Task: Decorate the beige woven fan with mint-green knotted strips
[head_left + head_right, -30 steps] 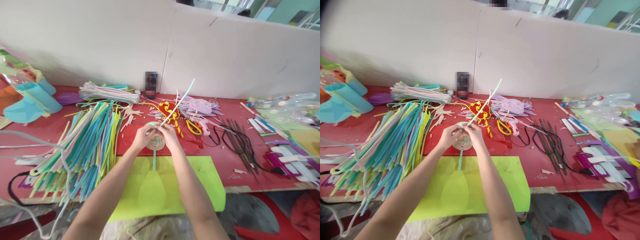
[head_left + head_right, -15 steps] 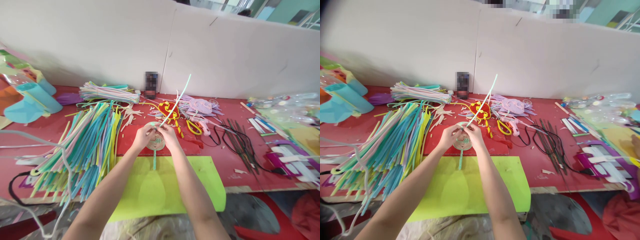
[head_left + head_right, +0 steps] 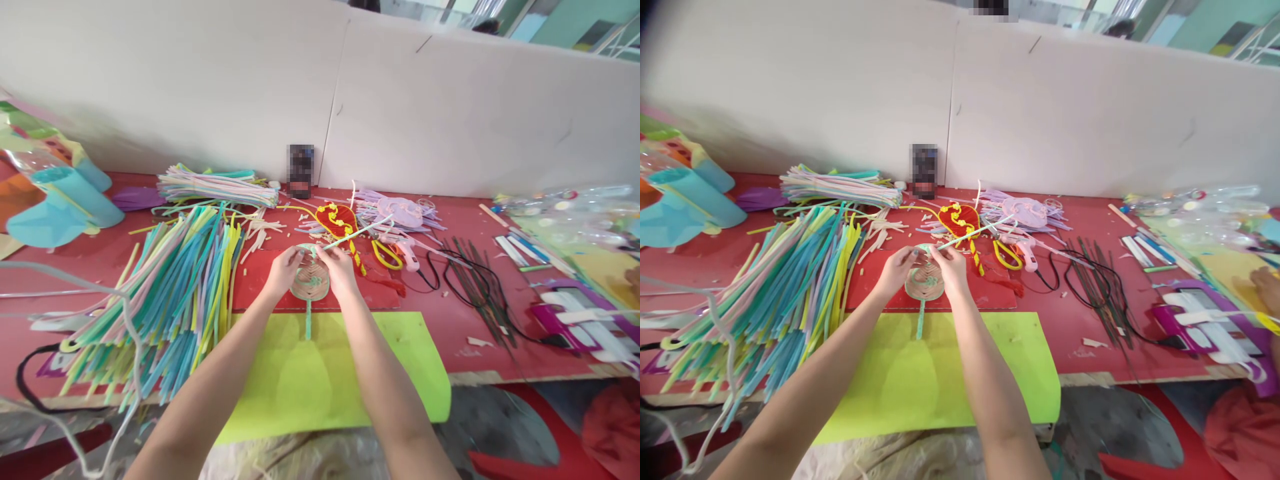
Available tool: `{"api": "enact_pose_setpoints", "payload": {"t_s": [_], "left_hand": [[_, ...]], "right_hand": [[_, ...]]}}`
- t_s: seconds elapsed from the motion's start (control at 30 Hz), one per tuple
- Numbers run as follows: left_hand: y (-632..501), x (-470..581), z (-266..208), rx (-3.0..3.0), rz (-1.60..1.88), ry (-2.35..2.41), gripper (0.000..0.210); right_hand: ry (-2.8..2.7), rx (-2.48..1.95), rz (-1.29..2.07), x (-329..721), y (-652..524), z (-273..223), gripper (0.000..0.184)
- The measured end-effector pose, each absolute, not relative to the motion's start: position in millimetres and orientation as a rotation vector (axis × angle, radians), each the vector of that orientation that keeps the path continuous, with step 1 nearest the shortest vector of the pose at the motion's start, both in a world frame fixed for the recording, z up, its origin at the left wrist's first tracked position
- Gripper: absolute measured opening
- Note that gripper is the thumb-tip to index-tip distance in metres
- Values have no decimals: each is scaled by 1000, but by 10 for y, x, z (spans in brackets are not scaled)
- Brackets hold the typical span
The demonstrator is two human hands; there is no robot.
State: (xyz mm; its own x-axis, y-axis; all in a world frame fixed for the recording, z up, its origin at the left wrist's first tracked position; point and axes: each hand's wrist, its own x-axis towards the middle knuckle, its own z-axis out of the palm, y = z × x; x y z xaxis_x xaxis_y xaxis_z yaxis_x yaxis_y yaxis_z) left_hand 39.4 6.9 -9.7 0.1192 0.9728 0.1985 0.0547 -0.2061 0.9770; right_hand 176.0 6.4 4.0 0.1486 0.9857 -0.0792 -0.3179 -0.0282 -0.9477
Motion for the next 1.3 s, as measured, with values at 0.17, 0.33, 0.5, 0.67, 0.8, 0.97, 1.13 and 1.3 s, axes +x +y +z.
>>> {"api": "enact_pose_setpoints", "payload": {"t_s": [0.17,0.33,0.5,0.67,0.8,0.97,1.13,1.3], "left_hand": [[64,367,-31,1476,1286,1200,18],[64,348,9,1309,1327,1141,17],[72,340,-5,1199,1315,1060,21],[52,331,12,1211,1304,1116,23],[31,355,29,1328,1311,1232,19],[34,384,28,1310,1335,1133,18],[29,371,23,1376,1318,1226,16],[10,365,14,1503,1286,1268,16]], "right_hand": [[-924,-1069,1295,1680,19,61,31],[-955,-1069,1304,1706,21,76,33],[-1060,-1086,1201,1737,40,51,30],[-1081,-1101,1159,1712,34,39,31],[-1117,-1183,1032,1701,9,73,33],[-1165,-1233,917,1705,-17,127,35],[-1180,-1193,908,1690,-25,115,34],[-1229,-1228,819,1701,-20,83,34]]}}
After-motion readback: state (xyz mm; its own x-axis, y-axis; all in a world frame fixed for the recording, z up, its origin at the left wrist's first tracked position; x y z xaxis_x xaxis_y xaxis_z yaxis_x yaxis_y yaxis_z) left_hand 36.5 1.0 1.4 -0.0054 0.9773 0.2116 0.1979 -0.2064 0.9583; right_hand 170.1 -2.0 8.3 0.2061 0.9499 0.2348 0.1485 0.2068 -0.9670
